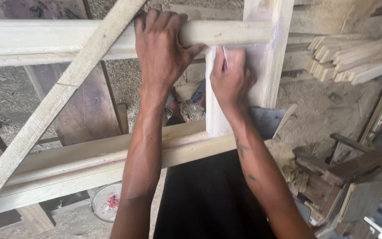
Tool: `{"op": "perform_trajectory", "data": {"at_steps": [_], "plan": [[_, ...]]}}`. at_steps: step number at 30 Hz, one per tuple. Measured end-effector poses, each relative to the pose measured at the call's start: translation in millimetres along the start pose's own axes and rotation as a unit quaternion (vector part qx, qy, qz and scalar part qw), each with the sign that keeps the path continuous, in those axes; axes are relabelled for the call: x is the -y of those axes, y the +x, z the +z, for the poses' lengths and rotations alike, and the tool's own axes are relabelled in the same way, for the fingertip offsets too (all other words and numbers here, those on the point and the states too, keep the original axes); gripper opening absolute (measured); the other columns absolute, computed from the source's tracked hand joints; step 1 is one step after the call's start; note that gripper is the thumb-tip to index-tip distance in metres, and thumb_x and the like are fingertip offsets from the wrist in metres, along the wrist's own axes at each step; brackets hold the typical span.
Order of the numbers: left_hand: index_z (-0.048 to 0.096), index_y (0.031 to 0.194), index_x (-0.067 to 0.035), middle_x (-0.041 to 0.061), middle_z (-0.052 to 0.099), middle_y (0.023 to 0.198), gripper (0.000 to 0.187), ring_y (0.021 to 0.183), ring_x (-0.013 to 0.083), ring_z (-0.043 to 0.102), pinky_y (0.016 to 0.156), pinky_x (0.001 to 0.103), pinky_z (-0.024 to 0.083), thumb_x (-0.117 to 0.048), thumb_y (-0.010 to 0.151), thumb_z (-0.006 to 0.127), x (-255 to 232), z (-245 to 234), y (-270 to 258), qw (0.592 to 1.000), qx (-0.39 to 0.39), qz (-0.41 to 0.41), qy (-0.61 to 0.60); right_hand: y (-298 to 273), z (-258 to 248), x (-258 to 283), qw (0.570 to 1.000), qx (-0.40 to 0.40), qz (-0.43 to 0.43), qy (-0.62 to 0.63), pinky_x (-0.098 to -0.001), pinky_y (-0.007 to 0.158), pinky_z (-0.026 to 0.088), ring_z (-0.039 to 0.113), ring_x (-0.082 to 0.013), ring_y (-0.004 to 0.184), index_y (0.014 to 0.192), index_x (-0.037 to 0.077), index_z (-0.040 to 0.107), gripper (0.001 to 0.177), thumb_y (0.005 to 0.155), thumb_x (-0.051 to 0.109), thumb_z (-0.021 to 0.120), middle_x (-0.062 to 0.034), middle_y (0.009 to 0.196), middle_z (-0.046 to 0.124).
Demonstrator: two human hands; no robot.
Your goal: The person sands a wooden frame with sandpaper, moving along different edges and corners. They adjust their grip and reposition the frame to access various surfaces while continuing to sand.
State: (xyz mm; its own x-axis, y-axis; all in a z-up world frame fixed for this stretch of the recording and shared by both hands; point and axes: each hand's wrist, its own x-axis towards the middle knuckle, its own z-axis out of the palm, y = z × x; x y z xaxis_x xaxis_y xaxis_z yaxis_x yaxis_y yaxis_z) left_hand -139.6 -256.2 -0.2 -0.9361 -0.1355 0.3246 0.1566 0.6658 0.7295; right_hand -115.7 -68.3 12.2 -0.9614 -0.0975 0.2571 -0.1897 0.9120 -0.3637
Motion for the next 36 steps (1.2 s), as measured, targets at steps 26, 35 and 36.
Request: {"op": "perform_trajectory", "data": {"at_steps": [26,35,36], "plan": [[0.074,0.107,-0.005,0.007,0.070,0.102,0.061,0.100,0.0272,0.059,0.096,0.044,0.040,-0.036,0.062,0.102,-6.7,-1.7,-1.0,1.000,-0.003,-0.025,-0.015,-23.7,-8.9,0.9,1.000,-0.015,0.001,-0.008,-0.0405,0.056,0.052,0.070,-0.0250,0.061,0.096,0.005,0.057,0.021,0.103,0.013,0.075,-0.0087,0.073,0.070],[0.074,0.106,-0.005,0.007,0.070,0.103,0.061,0.099,0.0279,0.059,0.092,0.045,0.039,-0.036,0.060,0.101,-11.7,-5.9,4.4,0.999,0.003,-0.032,-0.011,-3.5,1.2,4.3,0.999,-0.019,0.039,0.003,-0.0419,0.052,0.050,0.069,-0.0244,0.054,0.093,0.004,0.060,0.022,0.100,0.016,0.077,-0.0080,0.065,0.069],[0.075,0.107,-0.005,0.007,0.070,0.104,0.061,0.100,0.0283,0.059,0.091,0.045,0.039,-0.037,0.062,0.101,-9.2,-4.9,4.3,0.999,0.014,-0.034,-0.013,-10.6,-4.0,3.4,0.998,-0.005,0.051,0.019,-0.0413,0.052,0.050,0.070,-0.0235,0.055,0.094,0.004,0.060,0.021,0.101,0.015,0.077,-0.0079,0.066,0.070]]}}
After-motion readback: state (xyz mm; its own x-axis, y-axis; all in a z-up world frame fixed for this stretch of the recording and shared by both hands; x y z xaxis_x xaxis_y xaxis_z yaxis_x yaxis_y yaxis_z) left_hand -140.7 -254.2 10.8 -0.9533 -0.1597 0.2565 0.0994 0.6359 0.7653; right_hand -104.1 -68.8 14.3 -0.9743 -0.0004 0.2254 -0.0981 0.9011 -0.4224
